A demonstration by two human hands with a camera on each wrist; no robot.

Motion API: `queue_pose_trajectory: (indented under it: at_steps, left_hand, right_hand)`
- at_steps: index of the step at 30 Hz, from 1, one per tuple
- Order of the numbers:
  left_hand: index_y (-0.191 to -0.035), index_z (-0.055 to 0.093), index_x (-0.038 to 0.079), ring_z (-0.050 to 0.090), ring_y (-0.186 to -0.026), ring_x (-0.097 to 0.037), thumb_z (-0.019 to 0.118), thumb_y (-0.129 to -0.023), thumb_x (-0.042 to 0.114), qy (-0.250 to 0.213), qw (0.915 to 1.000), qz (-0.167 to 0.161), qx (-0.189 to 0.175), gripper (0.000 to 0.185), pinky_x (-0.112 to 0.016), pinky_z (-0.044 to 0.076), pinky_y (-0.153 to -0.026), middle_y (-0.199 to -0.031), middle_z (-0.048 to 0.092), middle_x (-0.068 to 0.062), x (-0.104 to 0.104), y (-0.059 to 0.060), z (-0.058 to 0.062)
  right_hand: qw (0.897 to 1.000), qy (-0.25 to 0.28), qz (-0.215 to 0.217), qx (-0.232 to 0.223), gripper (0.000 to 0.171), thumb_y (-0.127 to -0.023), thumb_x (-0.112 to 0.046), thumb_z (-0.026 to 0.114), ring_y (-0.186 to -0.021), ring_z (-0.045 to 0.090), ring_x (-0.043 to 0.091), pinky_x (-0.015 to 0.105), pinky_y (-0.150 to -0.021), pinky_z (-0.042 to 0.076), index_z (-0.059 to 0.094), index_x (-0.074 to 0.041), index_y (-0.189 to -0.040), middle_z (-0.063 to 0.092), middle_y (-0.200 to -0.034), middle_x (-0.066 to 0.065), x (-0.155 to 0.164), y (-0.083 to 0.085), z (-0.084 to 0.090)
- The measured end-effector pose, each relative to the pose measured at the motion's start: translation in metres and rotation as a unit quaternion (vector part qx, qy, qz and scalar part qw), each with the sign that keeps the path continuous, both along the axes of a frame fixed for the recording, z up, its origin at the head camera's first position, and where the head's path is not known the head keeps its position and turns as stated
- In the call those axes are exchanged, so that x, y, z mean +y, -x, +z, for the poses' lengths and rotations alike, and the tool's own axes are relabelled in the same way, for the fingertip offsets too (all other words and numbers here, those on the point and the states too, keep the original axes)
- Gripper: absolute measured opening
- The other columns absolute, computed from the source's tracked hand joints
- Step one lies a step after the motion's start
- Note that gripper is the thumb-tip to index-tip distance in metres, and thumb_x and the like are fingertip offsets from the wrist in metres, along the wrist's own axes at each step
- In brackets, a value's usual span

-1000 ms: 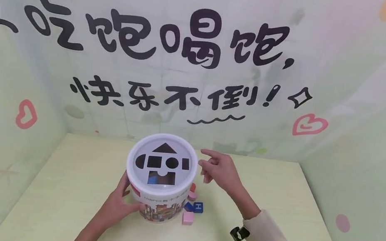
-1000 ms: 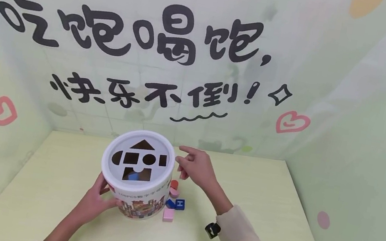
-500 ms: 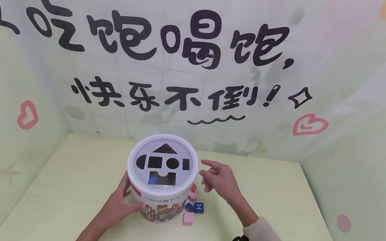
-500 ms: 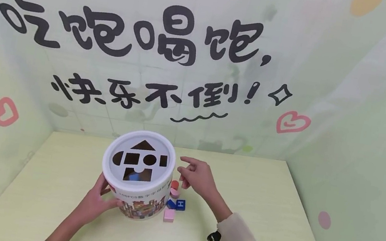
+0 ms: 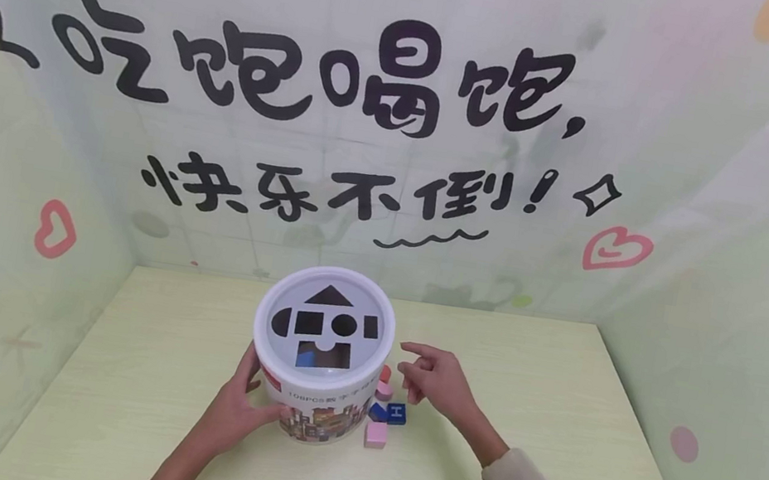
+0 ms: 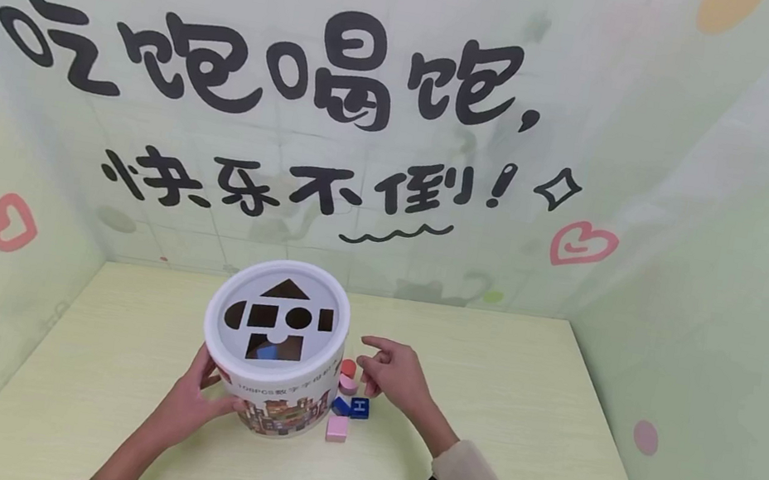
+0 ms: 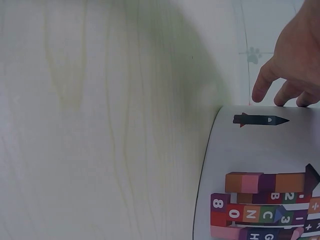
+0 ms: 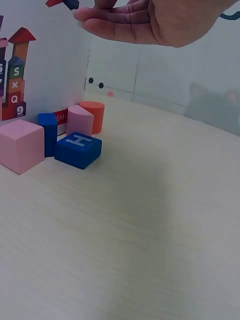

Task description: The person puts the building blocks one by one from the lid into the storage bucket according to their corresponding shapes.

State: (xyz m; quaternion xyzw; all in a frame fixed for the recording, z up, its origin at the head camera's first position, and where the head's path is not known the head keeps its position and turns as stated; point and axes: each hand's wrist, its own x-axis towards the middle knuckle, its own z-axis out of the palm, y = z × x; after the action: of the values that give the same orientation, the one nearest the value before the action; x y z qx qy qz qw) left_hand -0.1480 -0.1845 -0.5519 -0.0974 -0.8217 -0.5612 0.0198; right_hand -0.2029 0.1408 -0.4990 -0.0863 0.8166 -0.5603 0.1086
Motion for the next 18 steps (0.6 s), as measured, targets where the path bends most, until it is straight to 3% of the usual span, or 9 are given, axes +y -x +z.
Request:
queue_pose_trajectory:
  at_steps: [3, 11, 18]
  left_hand:
    - [-0.155, 0.003, 0.040, 0.027, -0.143, -0.042, 0.086, -0.074, 0.021, 0.000, 1.0000, 0.000, 0.002, 0.118, -0.063, 0.038, -0.106, -0.161, 0.021, -0.011, 0.000, 0.000, 0.000]
    - [-0.155, 0.004, 0.039, 0.027, -0.143, -0.041, 0.087, -0.073, 0.020, -0.004, 1.0000, 0.001, 0.001, 0.119, -0.062, 0.038, -0.107, -0.161, 0.022, -0.011, 0.000, 0.000, 0.001]
    - [-0.155, 0.004, 0.040, 0.028, -0.143, -0.040, 0.087, -0.072, 0.020, -0.005, 1.0000, 0.002, 0.000, 0.119, -0.061, 0.039, -0.106, -0.160, 0.023, -0.011, 0.000, -0.001, 0.002]
  right_hand:
    - [1.000, -0.001, 0.002, -0.006, 0.041, -0.093, -0.011, 0.064, -0.048, 0.059, 0.015, 0.031, -0.052, 0.058, 0.059, 0.001, -0.131, 0.064, -0.071, 0.027, 0.002, -0.002, -0.008]
    - [1.000, -0.019, 0.001, -0.013, 0.042, -0.093, -0.013, 0.065, -0.049, 0.058, 0.015, 0.030, -0.051, 0.057, 0.058, 0.004, -0.130, 0.063, -0.063, 0.010, 0.006, -0.006, -0.027]
    - [0.999, -0.033, 0.006, -0.016, 0.039, -0.092, -0.011, 0.063, -0.047, 0.057, 0.014, 0.029, -0.049, 0.055, 0.060, 0.005, -0.128, 0.061, -0.058, 0.004, 0.009, -0.011, -0.044]
